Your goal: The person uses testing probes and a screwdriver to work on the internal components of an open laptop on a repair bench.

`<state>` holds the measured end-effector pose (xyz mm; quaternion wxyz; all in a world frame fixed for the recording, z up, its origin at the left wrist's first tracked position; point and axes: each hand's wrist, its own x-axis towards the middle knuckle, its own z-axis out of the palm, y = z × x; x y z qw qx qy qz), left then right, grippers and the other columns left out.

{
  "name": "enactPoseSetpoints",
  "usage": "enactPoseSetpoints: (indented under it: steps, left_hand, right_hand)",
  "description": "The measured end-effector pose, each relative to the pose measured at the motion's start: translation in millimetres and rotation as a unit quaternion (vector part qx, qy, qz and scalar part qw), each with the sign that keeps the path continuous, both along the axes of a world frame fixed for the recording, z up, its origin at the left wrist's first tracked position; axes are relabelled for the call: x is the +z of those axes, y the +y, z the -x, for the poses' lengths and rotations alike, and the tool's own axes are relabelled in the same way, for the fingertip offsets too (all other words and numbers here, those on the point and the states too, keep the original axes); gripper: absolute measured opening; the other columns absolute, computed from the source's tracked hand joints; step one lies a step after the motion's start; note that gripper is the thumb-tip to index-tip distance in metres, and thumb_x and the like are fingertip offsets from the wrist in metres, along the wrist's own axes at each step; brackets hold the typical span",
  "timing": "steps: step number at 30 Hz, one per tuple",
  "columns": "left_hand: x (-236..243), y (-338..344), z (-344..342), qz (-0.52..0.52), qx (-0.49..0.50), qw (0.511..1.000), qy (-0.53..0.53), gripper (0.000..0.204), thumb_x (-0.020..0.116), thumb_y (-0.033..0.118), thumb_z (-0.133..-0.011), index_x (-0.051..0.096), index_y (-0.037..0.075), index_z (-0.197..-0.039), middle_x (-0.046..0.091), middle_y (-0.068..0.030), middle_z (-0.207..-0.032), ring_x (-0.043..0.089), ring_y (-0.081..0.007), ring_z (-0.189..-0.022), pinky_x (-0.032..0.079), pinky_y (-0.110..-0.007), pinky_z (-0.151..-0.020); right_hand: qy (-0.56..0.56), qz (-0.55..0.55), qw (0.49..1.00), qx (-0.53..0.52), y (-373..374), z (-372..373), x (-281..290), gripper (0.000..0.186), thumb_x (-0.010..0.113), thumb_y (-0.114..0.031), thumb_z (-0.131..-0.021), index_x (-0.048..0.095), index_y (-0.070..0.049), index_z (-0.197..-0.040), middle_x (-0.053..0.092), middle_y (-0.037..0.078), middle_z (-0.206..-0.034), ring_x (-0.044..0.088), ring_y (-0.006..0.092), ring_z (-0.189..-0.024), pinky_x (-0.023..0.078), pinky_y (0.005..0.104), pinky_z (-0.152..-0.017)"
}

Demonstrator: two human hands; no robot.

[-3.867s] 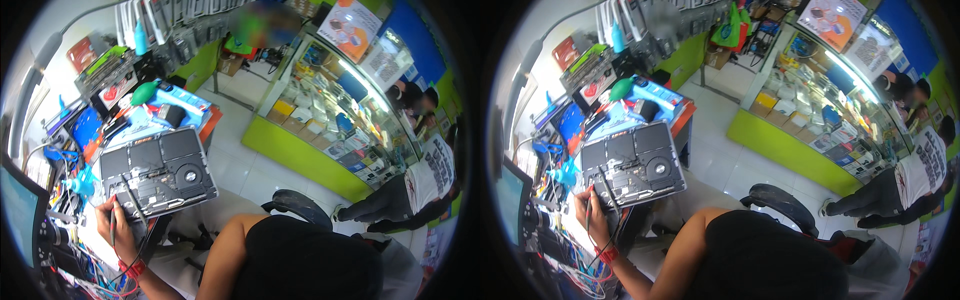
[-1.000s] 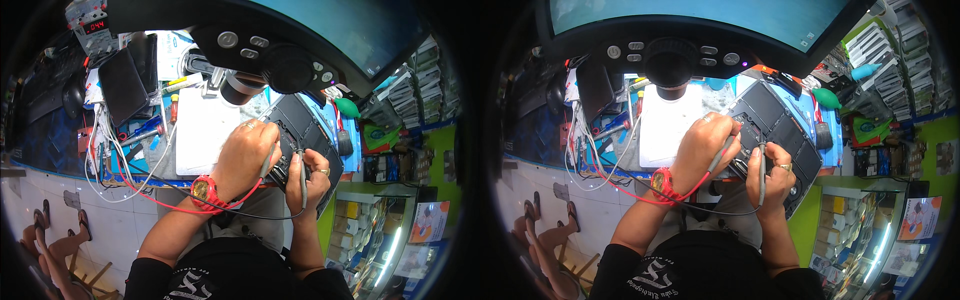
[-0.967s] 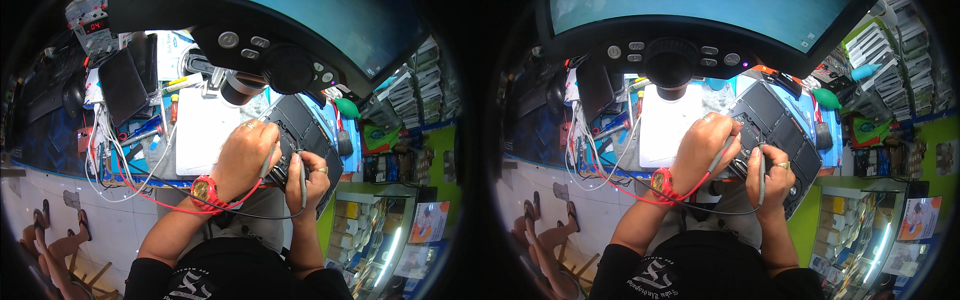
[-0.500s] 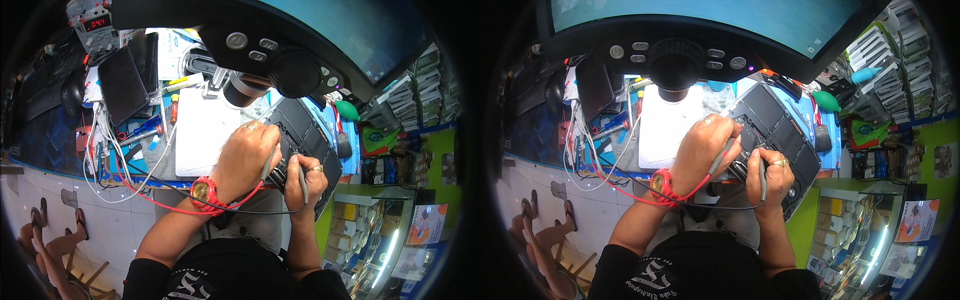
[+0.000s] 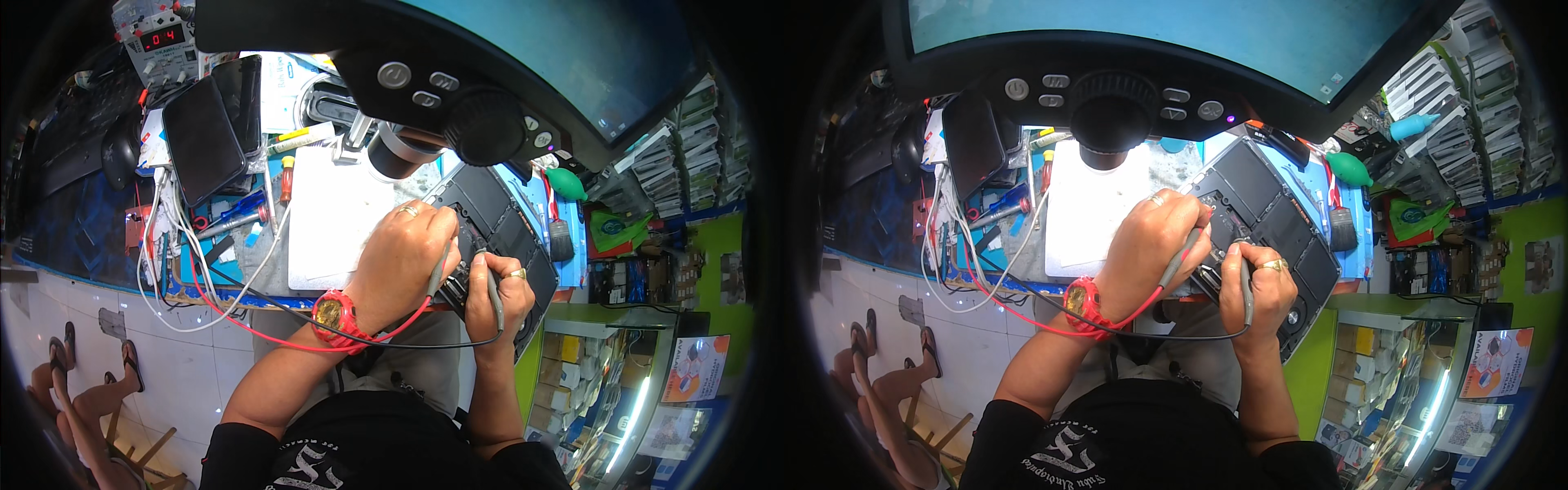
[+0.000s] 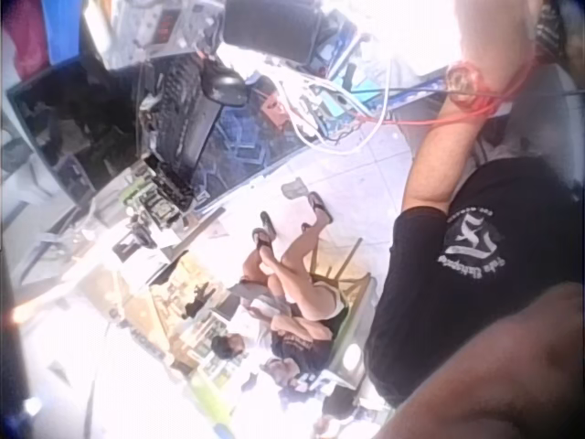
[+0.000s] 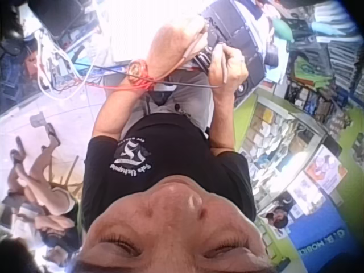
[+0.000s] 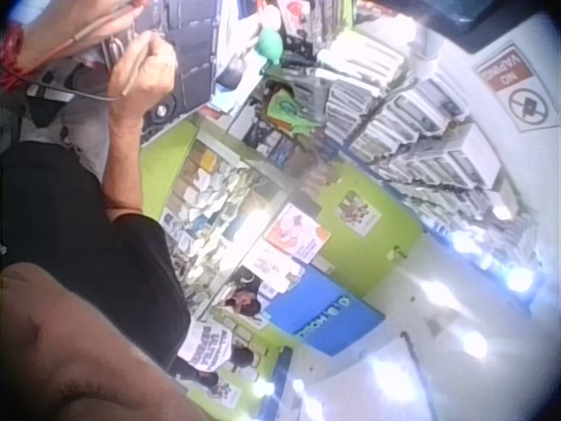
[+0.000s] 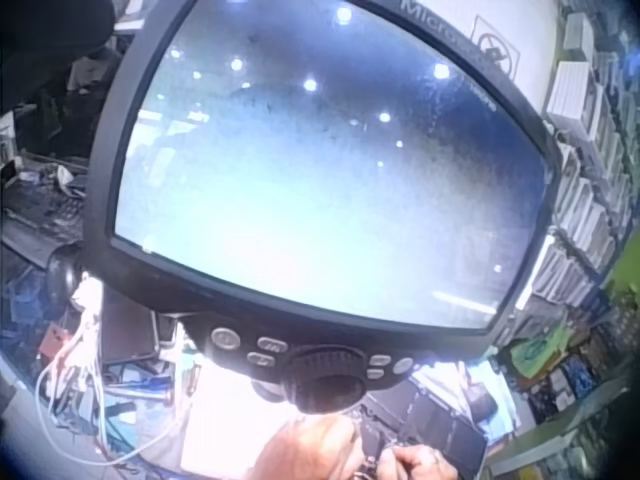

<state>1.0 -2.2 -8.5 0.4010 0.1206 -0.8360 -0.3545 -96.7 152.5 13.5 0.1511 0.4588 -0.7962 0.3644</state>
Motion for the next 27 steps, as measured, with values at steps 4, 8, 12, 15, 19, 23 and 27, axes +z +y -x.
enactPoseSetpoints:
  steps: [4,8,12,15,19,23,27]
  left_hand:
    - [0.0,-1.3,-0.3,-0.004,-0.004,1.000,0.008,0.014,0.076,0.007,-0.090,0.068,0.000,-0.098,0.071,-0.0172,-0.091,0.072,-0.0360,-0.087,0.057,-0.046,-0.080]
    - [0.6,-1.5,-3.3,-0.005,0.001,1.000,0.004,0.013,0.076,0.006,-0.091,0.066,0.000,-0.097,0.070,-0.0179,-0.090,0.071,-0.0365,-0.087,0.058,-0.046,-0.080]
    - [0.9,0.2,-3.2,0.004,0.000,1.000,0.007,0.015,0.075,0.006,-0.092,0.063,0.000,-0.097,0.067,-0.0180,-0.089,0.069,-0.0367,-0.087,0.057,-0.047,-0.080]
    - [-3.9,1.6,-2.3,-0.003,-0.003,1.000,0.020,0.018,0.075,0.008,-0.091,0.062,-0.001,-0.101,0.067,-0.0190,-0.092,0.069,-0.0384,-0.092,0.056,-0.048,-0.085]
    - [-6.7,2.4,-3.4,-0.008,-0.002,1.000,0.023,0.019,0.075,0.007,-0.090,0.062,-0.001,-0.101,0.067,-0.0194,-0.093,0.069,-0.0390,-0.094,0.056,-0.048,-0.088]
    - [-7.0,2.1,-1.7,-0.007,-0.001,1.000,0.030,0.018,0.075,0.007,-0.090,0.061,-0.001,-0.099,0.067,-0.0201,-0.092,0.069,-0.0397,-0.094,0.057,-0.049,-0.087]
    - [-6.8,2.1,-0.4,-0.004,0.003,1.000,0.028,0.018,0.075,0.007,-0.090,0.061,-0.001,-0.098,0.067,-0.0206,-0.091,0.070,-0.0401,-0.092,0.057,-0.049,-0.086]
  right_hand:
    - [0.007,-0.001,1.000,0.001,-2.2,0.3,1.5,0.004,0.077,0.002,-0.095,0.073,0.003,-0.096,0.076,0.019,-0.087,0.075,0.0358,-0.074,0.058,0.0434,-0.070]
    - [0.020,-0.005,1.000,0.005,-4.9,-1.8,5.0,0.005,0.077,-0.001,-0.097,0.074,0.003,-0.097,0.076,0.019,-0.085,0.074,0.0363,-0.073,0.057,0.0444,-0.069]
    - [0.012,-0.011,1.000,-0.009,0.6,-0.4,2.1,0.006,0.076,-0.001,-0.098,0.074,0.004,-0.097,0.075,0.021,-0.085,0.074,0.0367,-0.073,0.056,0.0449,-0.069]
    - [0.000,-0.005,1.000,-0.012,0.6,-0.3,-0.2,0.008,0.074,-0.003,-0.100,0.073,0.004,-0.096,0.074,0.021,-0.084,0.072,0.0359,-0.071,0.055,0.0450,-0.067]
    - [-0.006,-0.006,1.000,-0.008,0.0,0.1,-1.9,0.009,0.073,-0.002,-0.100,0.071,0.005,-0.095,0.074,0.021,-0.083,0.071,0.0350,-0.070,0.054,0.0448,-0.066]
    - [-0.010,-0.003,1.000,-0.007,-0.9,0.4,0.7,0.009,0.073,-0.002,-0.100,0.071,0.005,-0.095,0.074,0.021,-0.083,0.071,0.0342,-0.070,0.054,0.0448,-0.066]
    - [-0.014,-0.009,1.000,-0.007,-1.9,0.5,2.9,0.010,0.073,-0.003,-0.100,0.072,0.005,-0.095,0.074,0.021,-0.083,0.071,0.0342,-0.070,0.054,0.0447,-0.066]
